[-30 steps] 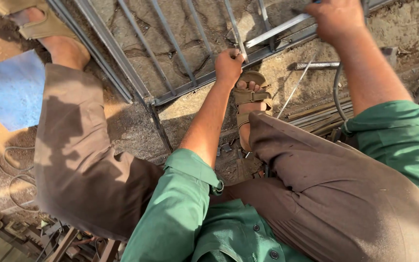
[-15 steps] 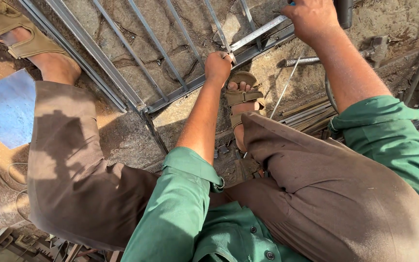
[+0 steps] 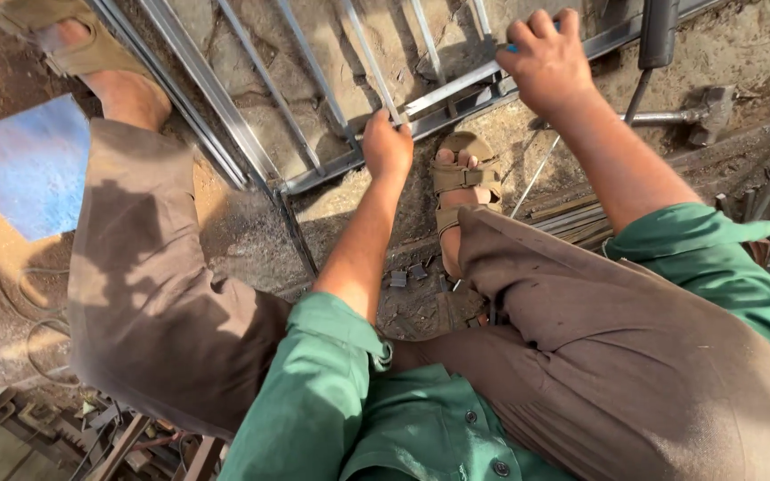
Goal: The recorder is measuring, positioning, and welding metal bars together to fabricate a gate.
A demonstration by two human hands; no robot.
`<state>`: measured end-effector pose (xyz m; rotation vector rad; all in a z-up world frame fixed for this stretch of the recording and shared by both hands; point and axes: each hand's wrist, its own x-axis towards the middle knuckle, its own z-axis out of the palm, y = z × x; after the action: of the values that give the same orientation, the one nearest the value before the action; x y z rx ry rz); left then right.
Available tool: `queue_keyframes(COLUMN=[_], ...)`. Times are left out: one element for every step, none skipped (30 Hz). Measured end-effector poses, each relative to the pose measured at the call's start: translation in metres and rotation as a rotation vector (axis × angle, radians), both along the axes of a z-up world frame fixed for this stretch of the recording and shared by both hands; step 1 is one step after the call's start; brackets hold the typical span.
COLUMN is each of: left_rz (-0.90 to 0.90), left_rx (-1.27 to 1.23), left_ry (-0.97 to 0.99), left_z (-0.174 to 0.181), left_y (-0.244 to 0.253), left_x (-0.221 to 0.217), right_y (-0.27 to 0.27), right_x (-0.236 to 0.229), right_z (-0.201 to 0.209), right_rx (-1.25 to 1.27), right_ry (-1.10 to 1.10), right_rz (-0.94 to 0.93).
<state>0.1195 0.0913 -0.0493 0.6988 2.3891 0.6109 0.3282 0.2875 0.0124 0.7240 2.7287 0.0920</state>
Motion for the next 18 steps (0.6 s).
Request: queue_keyframes(left_rz=[0.005,-0.046,-0.101,-0.099,-0.112,-0.125,-0.126,-0.116,-0.105,-0.106,-0.086,-0.066,-0.067,-0.065,-0.063,-0.063,-0.073,-0.084], left_rx=[-0.003,-0.013,-0.017,-0.013,-0.047,-0.081,-0.081,-0.036,0.006,0.003,-0.008,-0.018,-0.018,-0.054,-0.089,-0.088,-0.105,-0.121], left_ry=[0.0,-0.01,-0.018,-0.016,-0.064,-0.112,-0.113,-0.117,-0.121,-0.123,-0.153,-0.182,-0.182,-0.208,-0.232,-0.23,-0.232,-0.233], left_z=[-0.001,-0.002,-0.002,-0.001,0.0,0.0,0.001,0.001,0.001,0.005,0.009,0.013,0.013,0.013,0.014,0.013,0.013,0.012], left_y=[0.0,0.001,0.007,0.009,0.01,0.01,0.01,0.009,0.006,0.006,0.007,0.009,0.009,0.01,0.011,0.012,0.012,0.012], left_x=[-0.004,-0.007,-0.011,-0.014,-0.016,-0.018,-0.017,-0.017,-0.017,-0.016,-0.016,-0.015,-0.015,-0.014,-0.015,-0.015,-0.016,-0.016], right_y=[-0.006,-0.011,-0.012,-0.013,-0.015,-0.018,-0.018,-0.018,-0.019,-0.021,-0.021,-0.021,-0.021,-0.022,-0.021,-0.021,-0.021,-0.022], right_x=[-0.005,-0.009,-0.014,-0.016,-0.016,-0.016,-0.016,-0.015,-0.014,-0.013,-0.012,-0.011,-0.011,-0.011,-0.012,-0.012,-0.012,-0.012], right_z=[-0.002,-0.004,-0.005,-0.003,-0.001,0.001,0.001,0.0,0.0,-0.002,-0.005,-0.006,-0.006,-0.006,-0.006,-0.006,-0.006,-0.006], right_rx=[-0.003,-0.013,-0.016,-0.012,0.003,0.018,0.018,0.019,0.018,0.015,0.03,0.046,0.047,0.056,0.067,0.068,0.066,0.064], right_ry=[0.0,-0.012,-0.023,-0.021,-0.022,-0.024,-0.025,-0.002,0.021,0.019,0.026,0.033,0.033,0.029,0.026,0.027,0.022,0.016], right_rz=[0.005,0.011,0.012,0.014,0.018,0.023,0.022,0.015,0.008,0.008,0.009,0.009,0.009,0.007,0.007,0.007,0.006,0.006])
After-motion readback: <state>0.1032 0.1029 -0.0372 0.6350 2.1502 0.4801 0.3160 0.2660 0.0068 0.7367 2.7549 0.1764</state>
